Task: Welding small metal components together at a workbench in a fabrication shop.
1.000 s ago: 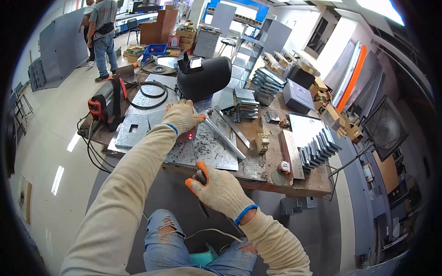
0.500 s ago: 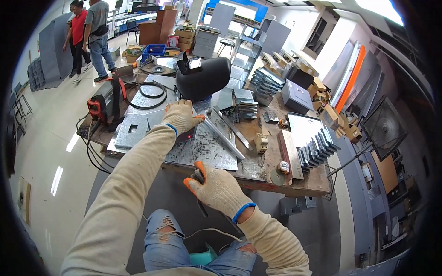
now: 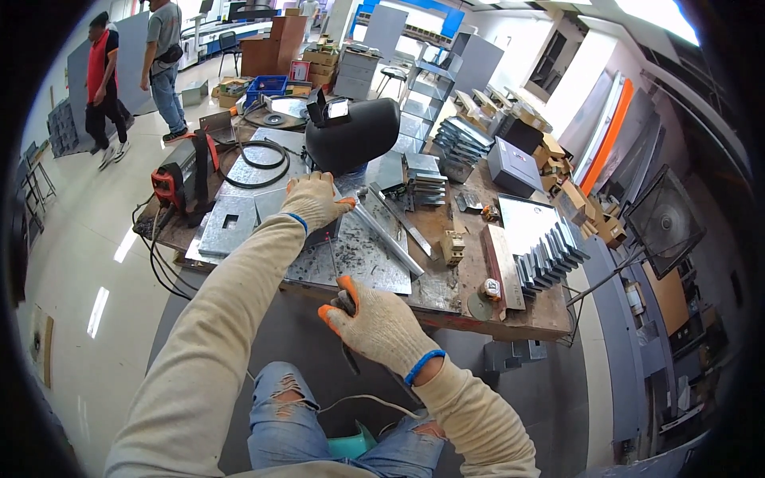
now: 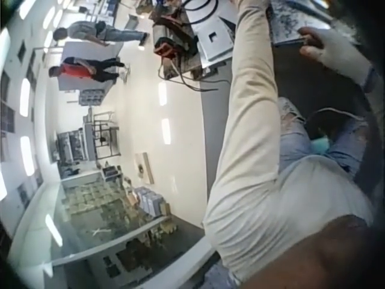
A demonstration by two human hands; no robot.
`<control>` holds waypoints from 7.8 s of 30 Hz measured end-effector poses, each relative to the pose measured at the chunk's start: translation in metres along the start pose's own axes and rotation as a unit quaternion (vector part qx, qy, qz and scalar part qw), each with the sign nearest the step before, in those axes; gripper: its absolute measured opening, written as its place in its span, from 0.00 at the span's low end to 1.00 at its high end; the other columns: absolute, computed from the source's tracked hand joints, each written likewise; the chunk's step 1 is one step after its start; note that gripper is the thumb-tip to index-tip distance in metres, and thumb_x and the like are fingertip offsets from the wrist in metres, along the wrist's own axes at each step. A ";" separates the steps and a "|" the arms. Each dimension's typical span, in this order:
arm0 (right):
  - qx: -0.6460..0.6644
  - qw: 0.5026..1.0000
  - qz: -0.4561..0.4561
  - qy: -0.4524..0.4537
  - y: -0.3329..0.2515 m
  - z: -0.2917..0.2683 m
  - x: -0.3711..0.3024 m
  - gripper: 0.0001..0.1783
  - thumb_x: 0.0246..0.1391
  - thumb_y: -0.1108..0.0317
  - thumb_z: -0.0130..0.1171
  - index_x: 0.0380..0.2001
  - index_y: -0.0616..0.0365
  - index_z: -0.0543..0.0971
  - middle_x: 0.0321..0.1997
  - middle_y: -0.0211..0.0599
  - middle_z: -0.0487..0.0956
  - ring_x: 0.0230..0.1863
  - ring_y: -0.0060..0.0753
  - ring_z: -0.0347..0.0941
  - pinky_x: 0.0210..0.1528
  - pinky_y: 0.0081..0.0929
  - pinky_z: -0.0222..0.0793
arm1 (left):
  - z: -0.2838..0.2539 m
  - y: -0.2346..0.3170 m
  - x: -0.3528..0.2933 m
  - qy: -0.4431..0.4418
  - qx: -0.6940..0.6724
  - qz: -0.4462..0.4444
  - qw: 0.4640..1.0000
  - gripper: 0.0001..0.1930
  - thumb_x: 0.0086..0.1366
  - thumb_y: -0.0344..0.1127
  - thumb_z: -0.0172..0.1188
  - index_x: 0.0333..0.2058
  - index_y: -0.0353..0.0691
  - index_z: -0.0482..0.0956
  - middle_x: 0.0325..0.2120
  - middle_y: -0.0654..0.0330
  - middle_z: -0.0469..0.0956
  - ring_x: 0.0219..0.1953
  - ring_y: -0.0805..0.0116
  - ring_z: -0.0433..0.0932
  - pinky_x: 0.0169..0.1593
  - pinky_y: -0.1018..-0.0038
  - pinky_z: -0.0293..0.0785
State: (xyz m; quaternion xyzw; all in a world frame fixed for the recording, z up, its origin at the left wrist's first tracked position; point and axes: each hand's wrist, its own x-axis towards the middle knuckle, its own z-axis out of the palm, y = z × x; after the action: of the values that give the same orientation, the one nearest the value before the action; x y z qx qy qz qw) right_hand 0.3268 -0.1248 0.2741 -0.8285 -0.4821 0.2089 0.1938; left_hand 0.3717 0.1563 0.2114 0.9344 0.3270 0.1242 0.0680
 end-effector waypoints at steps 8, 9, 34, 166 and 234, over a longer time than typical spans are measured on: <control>-0.009 1.000 -0.006 0.013 0.003 -0.001 0.000 0.35 0.64 0.47 0.62 0.63 0.65 0.77 0.44 0.53 0.88 0.42 0.56 0.86 0.44 0.41 0.80 | 0.000 0.000 0.000 -0.003 0.006 0.000 1.000 0.38 0.68 0.70 0.63 0.53 0.37 0.82 0.51 0.48 0.84 0.56 0.51 0.81 0.62 0.51 0.67; -0.010 1.000 -0.005 0.011 0.003 0.000 0.001 0.35 0.64 0.47 0.62 0.63 0.65 0.77 0.45 0.53 0.88 0.42 0.56 0.86 0.44 0.41 0.80 | -0.001 0.000 -0.001 -0.003 0.003 -0.001 1.000 0.38 0.68 0.71 0.63 0.53 0.37 0.82 0.51 0.48 0.84 0.56 0.51 0.81 0.63 0.51 0.67; 0.028 0.997 0.057 -0.050 -0.022 -0.017 0.005 0.28 0.64 0.49 0.62 0.52 0.65 0.79 0.35 0.48 0.87 0.30 0.50 0.82 0.35 0.40 0.76 | -0.004 0.001 -0.001 -0.006 -0.001 -0.007 1.000 0.38 0.66 0.71 0.63 0.53 0.37 0.82 0.51 0.48 0.84 0.56 0.49 0.81 0.61 0.50 0.69; 0.144 0.987 0.064 -0.010 -0.011 -0.013 -0.005 0.33 0.67 0.51 0.63 0.66 0.63 0.74 0.34 0.36 0.83 0.15 0.27 0.70 0.21 0.26 0.66 | 0.010 -0.007 0.006 0.011 -0.007 0.010 1.000 0.40 0.67 0.73 0.61 0.53 0.36 0.81 0.52 0.47 0.82 0.57 0.49 0.79 0.62 0.50 0.65; 0.521 0.722 0.196 0.412 0.218 0.243 -0.306 0.37 0.53 0.82 0.73 0.67 0.60 0.77 0.39 0.37 0.85 0.34 0.26 0.77 0.39 0.21 0.77 | 0.006 -0.003 0.009 0.007 0.032 0.025 0.999 0.41 0.66 0.74 0.60 0.55 0.36 0.79 0.55 0.46 0.82 0.57 0.46 0.81 0.61 0.52 0.72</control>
State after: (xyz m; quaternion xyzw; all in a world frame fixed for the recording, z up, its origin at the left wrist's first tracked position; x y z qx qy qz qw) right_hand 0.2170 -0.4648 0.0057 -0.6777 0.0033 0.0988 0.7286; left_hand 0.3787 0.1641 0.2068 0.9430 0.3078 0.1221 0.0326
